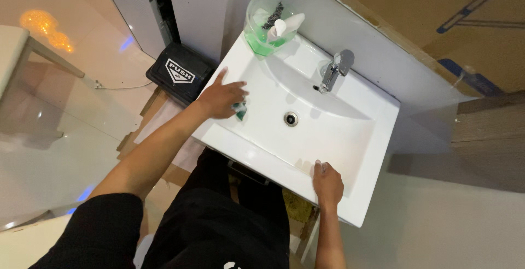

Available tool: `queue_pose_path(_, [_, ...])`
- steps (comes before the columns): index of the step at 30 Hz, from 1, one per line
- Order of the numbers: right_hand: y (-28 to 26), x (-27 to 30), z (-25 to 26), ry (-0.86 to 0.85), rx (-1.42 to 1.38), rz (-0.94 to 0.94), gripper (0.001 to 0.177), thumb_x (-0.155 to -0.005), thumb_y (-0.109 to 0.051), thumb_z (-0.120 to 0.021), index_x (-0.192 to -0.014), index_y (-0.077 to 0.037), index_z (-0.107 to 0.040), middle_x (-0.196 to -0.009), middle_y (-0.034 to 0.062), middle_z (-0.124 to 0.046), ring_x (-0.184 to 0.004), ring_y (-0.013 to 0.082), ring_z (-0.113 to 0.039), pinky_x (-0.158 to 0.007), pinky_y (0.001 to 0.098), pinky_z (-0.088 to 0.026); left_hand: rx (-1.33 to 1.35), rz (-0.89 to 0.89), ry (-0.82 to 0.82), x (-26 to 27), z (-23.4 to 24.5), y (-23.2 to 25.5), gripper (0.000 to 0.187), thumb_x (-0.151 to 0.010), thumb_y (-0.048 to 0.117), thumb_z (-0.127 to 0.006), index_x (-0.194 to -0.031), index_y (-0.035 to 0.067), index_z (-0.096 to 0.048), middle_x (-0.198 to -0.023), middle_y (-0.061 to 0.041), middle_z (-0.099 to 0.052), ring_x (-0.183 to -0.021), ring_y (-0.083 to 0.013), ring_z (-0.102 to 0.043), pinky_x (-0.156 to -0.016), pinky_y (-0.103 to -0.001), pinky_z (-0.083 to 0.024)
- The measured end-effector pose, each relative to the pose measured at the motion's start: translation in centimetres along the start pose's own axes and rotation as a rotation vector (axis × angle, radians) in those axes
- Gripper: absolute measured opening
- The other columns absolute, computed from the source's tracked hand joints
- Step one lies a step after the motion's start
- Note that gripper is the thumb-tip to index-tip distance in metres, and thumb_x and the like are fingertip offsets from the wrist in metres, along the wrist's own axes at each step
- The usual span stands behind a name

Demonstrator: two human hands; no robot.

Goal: The person cleans a bathroom sink by hand with a sponge, wiping the basin, the rim, the faucet base, and around the drain.

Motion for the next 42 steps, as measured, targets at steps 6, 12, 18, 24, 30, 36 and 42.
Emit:
queue_pose_path(6, [-0.1,0.3,-0.3,-0.14,0.061,-0.148,0.051,-0.103,-0.047,-0.046,-0.1,-0.005,-0.076,-0.092,0.0178,-0.078,-0.086,0.0347,-0.074,-0.081,0.0444,-0.056,-0.06,0.062,0.055,-2.2,0.0,-0.6,0.043,-0.087,0.028,-0.069,-0.129,0.021,-0.068,-0.158,0.008,-0.044,-0.155,-0.0119,-0.019,-0.123,-0.065,0.005])
queue_pose_path(12, [0.5,0.0,-0.6,-0.038,0.053,-0.053,0.05,-0.1,-0.048,-0.048,-0.105,-0.007,-0.076,-0.099,0.0169,-0.076,-0.09,0.0353,-0.071,-0.08,0.0465,-0.055,-0.125,0.016,0.103,-1.6,-0.6,-0.5,0.055,-0.091,0.031,-0.063,-0.143,0.019,-0.057,-0.165,0.003,-0.032,-0.157,-0.0165,-0.014,-0.125,-0.056,0.0])
queue_pose_path(18, [0.6,0.3,-1.0,-0.176,0.102,-0.144,0.052,-0.105,-0.049,-0.044,-0.11,-0.008,-0.075,-0.097,0.0151,-0.079,-0.089,0.03,-0.076,-0.085,0.0429,-0.058,-0.097,-0.113,0.172,1.3,-1.6,-0.3,0.073,-0.088,0.035,-0.062,-0.152,0.006,-0.044,-0.165,-0.008,-0.023,-0.153,-0.0227,-0.015,-0.124,-0.041,-0.008])
queue_pose_path(24, [0.1,-0.4,-1.5,-0.155,0.103,-0.078,0.052,-0.102,-0.05,-0.047,-0.119,-0.007,-0.072,-0.115,0.0154,-0.075,-0.103,0.0296,-0.071,-0.091,0.045,-0.056,0.06,-0.061,0.156,5.4,-2.1,-0.2,0.054,-0.094,0.03,-0.058,-0.14,0.004,-0.057,-0.164,-0.006,-0.035,-0.154,-0.0222,-0.025,-0.126,-0.038,-0.018])
queue_pose_path(30, [-4.0,-1.1,-4.7,-0.396,-0.118,0.004,0.044,-0.103,-0.041,-0.051,-0.119,-0.007,-0.074,-0.122,0.0144,-0.075,-0.111,0.0292,-0.07,-0.1,0.0449,-0.052,0.113,0.074,0.243,7.0,-1.7,0.0,0.046,-0.092,0.026,-0.059,-0.134,0.009,-0.064,-0.163,-0.006,-0.037,-0.153,-0.022,-0.028,-0.126,-0.04,-0.021])
queue_pose_path(36, [-14.8,-4.5,-9.0,-0.342,-0.327,0.548,0.038,-0.095,-0.026,-0.067,-0.124,-0.002,-0.067,-0.12,0.0187,-0.07,-0.1,0.0298,-0.072,-0.086,0.0386,-0.059,0.129,0.203,0.271,6.5,-0.5,-0.2,0.048,-0.088,0.031,-0.062,-0.135,0.021,-0.065,-0.164,-0.003,-0.032,-0.153,-0.0203,-0.024,-0.122,-0.056,-0.017])
queue_pose_path(42, [-24.6,-7.8,-13.7,-0.239,-0.48,0.697,0.056,-0.095,-0.021,-0.068,-0.144,-0.004,-0.049,-0.131,0.0211,-0.056,-0.093,0.0314,-0.071,-0.086,0.0385,-0.056,0.104,0.24,0.262,5.7,0.0,-0.3,0.048,-0.089,0.032,-0.063,-0.136,0.024,-0.064,-0.165,-0.003,-0.031,-0.154,-0.02,-0.024,-0.123,-0.053,-0.02])
Point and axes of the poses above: each hand's wrist, its own x-axis away from the middle knuckle, its own z-axis out of the back of the hand, y = z × x, the point moved 5 cm from there along -x, towards the middle knuckle
